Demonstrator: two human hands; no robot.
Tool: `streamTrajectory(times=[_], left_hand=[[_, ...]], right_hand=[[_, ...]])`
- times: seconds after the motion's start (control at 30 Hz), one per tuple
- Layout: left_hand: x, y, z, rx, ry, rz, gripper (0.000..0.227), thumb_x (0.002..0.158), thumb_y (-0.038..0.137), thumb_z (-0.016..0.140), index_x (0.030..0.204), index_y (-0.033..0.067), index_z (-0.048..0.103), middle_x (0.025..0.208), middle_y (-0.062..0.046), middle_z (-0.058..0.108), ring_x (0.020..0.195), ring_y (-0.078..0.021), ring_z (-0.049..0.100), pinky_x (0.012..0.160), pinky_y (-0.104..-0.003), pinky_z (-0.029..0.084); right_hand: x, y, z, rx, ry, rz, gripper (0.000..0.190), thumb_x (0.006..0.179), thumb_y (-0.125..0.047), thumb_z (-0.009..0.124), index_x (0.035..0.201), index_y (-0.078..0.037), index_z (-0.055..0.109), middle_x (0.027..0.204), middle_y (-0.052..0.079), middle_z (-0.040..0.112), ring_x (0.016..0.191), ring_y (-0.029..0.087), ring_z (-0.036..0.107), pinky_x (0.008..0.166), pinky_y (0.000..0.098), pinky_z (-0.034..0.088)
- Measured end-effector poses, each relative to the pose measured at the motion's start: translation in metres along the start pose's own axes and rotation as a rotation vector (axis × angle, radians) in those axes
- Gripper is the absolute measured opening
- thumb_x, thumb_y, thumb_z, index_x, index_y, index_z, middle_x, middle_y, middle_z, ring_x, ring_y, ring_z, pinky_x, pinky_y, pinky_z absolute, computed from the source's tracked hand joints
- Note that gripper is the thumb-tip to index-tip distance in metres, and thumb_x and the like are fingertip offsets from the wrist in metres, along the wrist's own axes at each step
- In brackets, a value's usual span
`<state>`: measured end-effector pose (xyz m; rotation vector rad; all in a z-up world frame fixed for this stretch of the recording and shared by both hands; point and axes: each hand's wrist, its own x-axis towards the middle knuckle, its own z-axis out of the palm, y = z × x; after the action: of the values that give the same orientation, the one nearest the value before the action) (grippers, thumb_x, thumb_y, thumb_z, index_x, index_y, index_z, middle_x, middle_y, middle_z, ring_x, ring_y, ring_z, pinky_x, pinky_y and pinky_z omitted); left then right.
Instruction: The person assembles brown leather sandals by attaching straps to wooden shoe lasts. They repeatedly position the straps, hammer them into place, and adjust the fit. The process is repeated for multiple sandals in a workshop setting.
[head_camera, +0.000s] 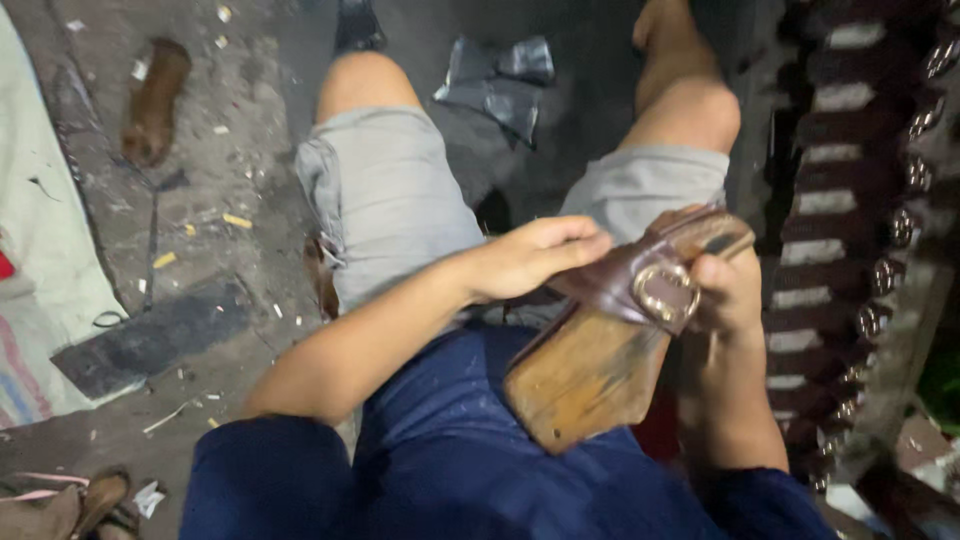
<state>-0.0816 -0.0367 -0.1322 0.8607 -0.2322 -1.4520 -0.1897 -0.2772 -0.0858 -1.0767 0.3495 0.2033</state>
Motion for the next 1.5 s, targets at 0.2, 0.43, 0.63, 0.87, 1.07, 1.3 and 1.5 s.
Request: streamTrajectory(times=[0.2, 0.43, 0.63, 0.87, 1.07, 1.3, 1.5], left_hand=[[-0.030, -0.011, 0.004, -0.139, -0.034, 0.008, 0.044, 0.104, 0.047, 0.055, 0.113, 0.0063, 0.069, 0.105, -0.001, 0.067, 0.098, -0.0110, 0.062, 0.082, -0.032, 0.058], [-0.027, -0.018, 0.003, -0.135, -0.099, -0.057, 0.034, 0.103, 0.038, 0.063, 0.108, 0.0043, 0.067, 0.102, -0.004, 0.066, 0.098, -0.0159, 0.066, 0.081, -0.043, 0.063], [0.005, -0.060, 0.012, -0.360, -0.517, -0.225, 0.042, 0.096, 0.031, 0.068, 0.129, 0.0059, 0.057, 0.122, -0.003, 0.063, 0.115, -0.0168, 0.060, 0.099, -0.041, 0.053], [0.031, -0.057, 0.026, -0.499, -0.655, -0.174, 0.062, 0.097, 0.033, 0.070, 0.146, 0.0085, 0.042, 0.140, 0.002, 0.059, 0.130, -0.0094, 0.058, 0.114, -0.030, 0.047], [-0.031, 0.040, -0.011, -0.100, -0.214, 0.085, 0.068, 0.095, 0.032, 0.069, 0.150, 0.0056, 0.039, 0.129, -0.004, 0.061, 0.115, -0.0127, 0.061, 0.096, -0.034, 0.054], [-0.037, 0.067, 0.009, 0.230, 0.188, 0.176, 0.052, 0.094, 0.030, 0.079, 0.128, -0.0072, 0.066, 0.113, -0.009, 0.071, 0.102, -0.0148, 0.065, 0.092, -0.033, 0.056], [-0.074, 0.041, -0.029, -0.156, 0.203, 0.304, 0.065, 0.088, 0.034, 0.082, 0.135, -0.0037, 0.059, 0.119, -0.007, 0.070, 0.108, -0.0159, 0.067, 0.099, -0.032, 0.055]], right_hand=[[-0.004, 0.015, -0.012, 0.022, 0.078, -0.026, 0.061, 0.082, -0.042, 0.093, 0.110, 0.003, 0.063, 0.099, 0.014, 0.068, 0.083, 0.019, 0.065, 0.075, 0.0313, 0.055], [0.001, 0.009, 0.002, 0.104, -0.133, -0.162, 0.049, 0.087, -0.038, 0.092, 0.107, -0.002, 0.066, 0.091, 0.011, 0.069, 0.083, 0.018, 0.065, 0.079, 0.0339, 0.053], [-0.022, -0.016, 0.047, 0.047, -0.079, -0.304, 0.051, 0.078, -0.038, 0.093, 0.104, -0.002, 0.069, 0.086, 0.015, 0.072, 0.071, 0.017, 0.068, 0.065, 0.0295, 0.052], [-0.004, -0.047, 0.054, -0.132, -0.297, -0.276, 0.053, 0.084, -0.037, 0.093, 0.112, 0.002, 0.068, 0.097, 0.017, 0.072, 0.086, 0.024, 0.070, 0.079, 0.0343, 0.058], [0.016, -0.062, 0.051, -0.423, -0.079, -0.064, 0.061, 0.086, -0.044, 0.083, 0.116, 0.006, 0.067, 0.101, 0.016, 0.072, 0.095, 0.021, 0.071, 0.086, 0.0343, 0.057], [0.047, -0.020, 0.075, -0.454, -0.035, -0.186, 0.054, 0.110, -0.049, 0.054, 0.132, 0.000, 0.060, 0.122, 0.008, 0.067, 0.113, 0.016, 0.065, 0.101, 0.0291, 0.052], [0.019, 0.043, 0.069, 0.052, -0.099, 0.161, 0.039, 0.108, -0.035, 0.052, 0.111, 0.002, 0.064, 0.110, 0.013, 0.069, 0.097, 0.022, 0.069, 0.087, 0.0393, 0.059]])
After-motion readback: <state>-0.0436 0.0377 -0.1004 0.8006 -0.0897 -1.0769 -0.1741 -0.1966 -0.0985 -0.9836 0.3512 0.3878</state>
